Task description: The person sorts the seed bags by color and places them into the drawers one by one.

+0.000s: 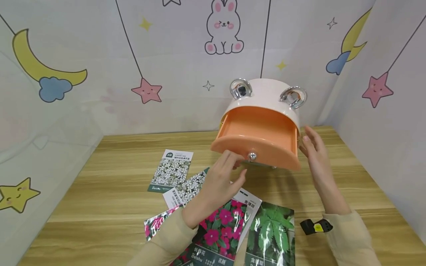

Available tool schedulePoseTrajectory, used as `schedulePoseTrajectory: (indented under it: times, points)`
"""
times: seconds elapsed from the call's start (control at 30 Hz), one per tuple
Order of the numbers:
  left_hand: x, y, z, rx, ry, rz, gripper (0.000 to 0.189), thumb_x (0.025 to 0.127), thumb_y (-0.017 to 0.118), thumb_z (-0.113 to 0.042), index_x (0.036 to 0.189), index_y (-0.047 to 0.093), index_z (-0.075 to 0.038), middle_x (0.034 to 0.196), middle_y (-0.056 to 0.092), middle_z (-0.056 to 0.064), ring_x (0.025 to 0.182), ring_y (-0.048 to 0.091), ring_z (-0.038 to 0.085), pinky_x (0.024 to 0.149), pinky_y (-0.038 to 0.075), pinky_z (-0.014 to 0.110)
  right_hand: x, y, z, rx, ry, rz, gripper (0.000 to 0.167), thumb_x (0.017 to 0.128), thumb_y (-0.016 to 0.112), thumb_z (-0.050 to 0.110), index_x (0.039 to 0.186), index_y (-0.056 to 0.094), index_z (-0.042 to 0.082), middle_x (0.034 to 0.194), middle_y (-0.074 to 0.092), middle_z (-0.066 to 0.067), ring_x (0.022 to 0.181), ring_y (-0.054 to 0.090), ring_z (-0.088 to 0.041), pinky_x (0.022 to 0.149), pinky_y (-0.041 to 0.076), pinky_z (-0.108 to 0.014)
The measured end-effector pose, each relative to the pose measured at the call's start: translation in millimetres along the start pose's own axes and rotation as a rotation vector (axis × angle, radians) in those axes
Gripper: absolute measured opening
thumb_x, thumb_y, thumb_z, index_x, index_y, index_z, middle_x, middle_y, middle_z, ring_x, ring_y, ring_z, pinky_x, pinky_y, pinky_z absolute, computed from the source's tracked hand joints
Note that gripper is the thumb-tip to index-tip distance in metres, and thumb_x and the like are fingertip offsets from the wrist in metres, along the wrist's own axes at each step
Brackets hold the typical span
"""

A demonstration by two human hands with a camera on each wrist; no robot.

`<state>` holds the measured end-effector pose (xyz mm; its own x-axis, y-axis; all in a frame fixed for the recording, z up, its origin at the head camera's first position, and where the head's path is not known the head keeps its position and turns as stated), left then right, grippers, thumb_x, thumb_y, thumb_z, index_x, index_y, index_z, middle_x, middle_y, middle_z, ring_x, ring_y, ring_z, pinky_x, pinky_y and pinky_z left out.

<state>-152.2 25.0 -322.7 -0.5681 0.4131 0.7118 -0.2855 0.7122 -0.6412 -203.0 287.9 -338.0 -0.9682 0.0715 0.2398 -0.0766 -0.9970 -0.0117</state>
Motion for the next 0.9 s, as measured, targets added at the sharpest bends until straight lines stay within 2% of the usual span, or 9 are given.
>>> schedulePoseTrajectory:
  times: [0.13,0.27,0.37,0.47,0.57,0.63,0.7,0.8,0.9]
  points:
    - [-8.1,-7.3,-3.3,0.014,0.025,0.029,0.022,0.087,0.065,-0.012,0.107,0.057,-0.010,0.099,0.057,0.001,0.084,0.053,0.010,0.068,0.045,0.015,-11.5,-3,6,-0.032,-0.042,0.001,0.054,0.102,0.045,0.024,0.151,0.027,0.012,0.140,0.037,0.008,0.136,0.031,-0.014,0.089,0.042,-0.004]
    - [-17.1,-14.7,-7.0,0.014,0.043,0.065,0.021,0.087,0.065,-0.013,0.107,0.060,-0.010,0.097,0.057,0.001,0.080,0.052,0.008,0.063,0.043,0.014,-23.4,-7,15,-0.172,-0.063,-0.013,0.054,0.101,0.046,0.022,0.152,0.026,0.016,0.148,0.035,0.003,0.138,0.031,-0.008,0.095,0.037,-0.003]
    - [-25.2,-19.9,-10.5,0.013,0.057,0.098,0.020,0.088,0.064,-0.014,0.107,0.062,-0.010,0.096,0.058,0.000,0.078,0.052,0.008,0.062,0.042,0.013,-33.3,-12,23,-0.332,-0.090,-0.050,0.054,0.101,0.045,0.019,0.152,0.027,0.021,0.149,0.038,0.008,0.136,0.033,0.000,0.096,0.032,-0.001]
    - [-34.1,-24.9,-13.5,0.030,0.074,0.132,0.018,0.088,0.065,-0.016,0.105,0.062,-0.012,0.095,0.058,-0.002,0.078,0.053,0.008,0.061,0.042,0.012,-43.8,-17,31,-0.463,-0.142,-0.087,0.053,0.101,0.045,0.016,0.151,0.029,0.022,0.146,0.040,0.012,0.132,0.036,0.004,0.093,0.033,-0.001]
    - [-43.0,-29.7,-16.2,0.043,0.084,0.160,0.017,0.087,0.066,-0.015,0.103,0.063,-0.013,0.093,0.059,-0.003,0.077,0.052,0.007,0.060,0.039,0.011,-54.2,-18,38,-0.499,-0.231,-0.118,0.052,0.099,0.047,0.007,0.149,0.034,0.015,0.144,0.042,0.012,0.129,0.040,0.005,0.092,0.036,-0.001]
    - [-48.8,-32.1,-17.7,0.058,0.094,0.173,0.016,0.085,0.067,-0.015,0.101,0.063,-0.014,0.092,0.058,-0.005,0.075,0.051,0.006,0.059,0.038,0.011,-61.0,-17,43,-0.487,-0.343,-0.137,0.050,0.097,0.048,-0.001,0.145,0.038,0.006,0.144,0.044,0.008,0.129,0.043,0.001,0.094,0.039,-0.003]
    - [-54.6,-33.6,-19.7,0.070,0.109,0.183,0.016,0.084,0.068,-0.015,0.099,0.063,-0.015,0.090,0.057,-0.005,0.073,0.050,0.006,0.058,0.037,0.011,-67.8,-14,50,-0.476,-0.492,-0.171,0.045,0.094,0.049,-0.005,0.139,0.044,-0.004,0.143,0.048,0.001,0.130,0.045,-0.005,0.101,0.039,-0.008]
    - [-63.7,-34.4,-22.8,0.108,0.136,0.204,0.015,0.084,0.069,-0.018,0.097,0.063,-0.016,0.090,0.057,-0.006,0.075,0.052,0.005,0.060,0.041,0.013,-79.9,-4,66,-0.470,-0.757,-0.232,0.033,0.094,0.052,-0.001,0.124,0.053,-0.015,0.136,0.056,-0.013,0.129,0.050,-0.013,0.109,0.038,-0.018]
    - [-72.4,-33.8,-26.8,0.170,0.166,0.248,0.015,0.085,0.068,-0.023,0.098,0.063,-0.018,0.093,0.059,-0.007,0.079,0.054,0.006,0.064,0.045,0.015,-91.4,15,80,-0.447,-1.022,-0.269,0.030,0.094,0.057,0.011,0.107,0.060,-0.017,0.122,0.064,-0.020,0.122,0.058,-0.020,0.108,0.042,-0.023]
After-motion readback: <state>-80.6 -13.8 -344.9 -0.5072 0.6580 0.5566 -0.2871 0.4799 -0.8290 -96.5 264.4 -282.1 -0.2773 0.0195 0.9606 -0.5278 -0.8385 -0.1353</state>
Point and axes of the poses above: each hand's wrist, its own x-axis towards the middle knuckle, its own y-axis out of the palm, z = x × y, the point moved 3 cm from there along x, towards the middle knuckle
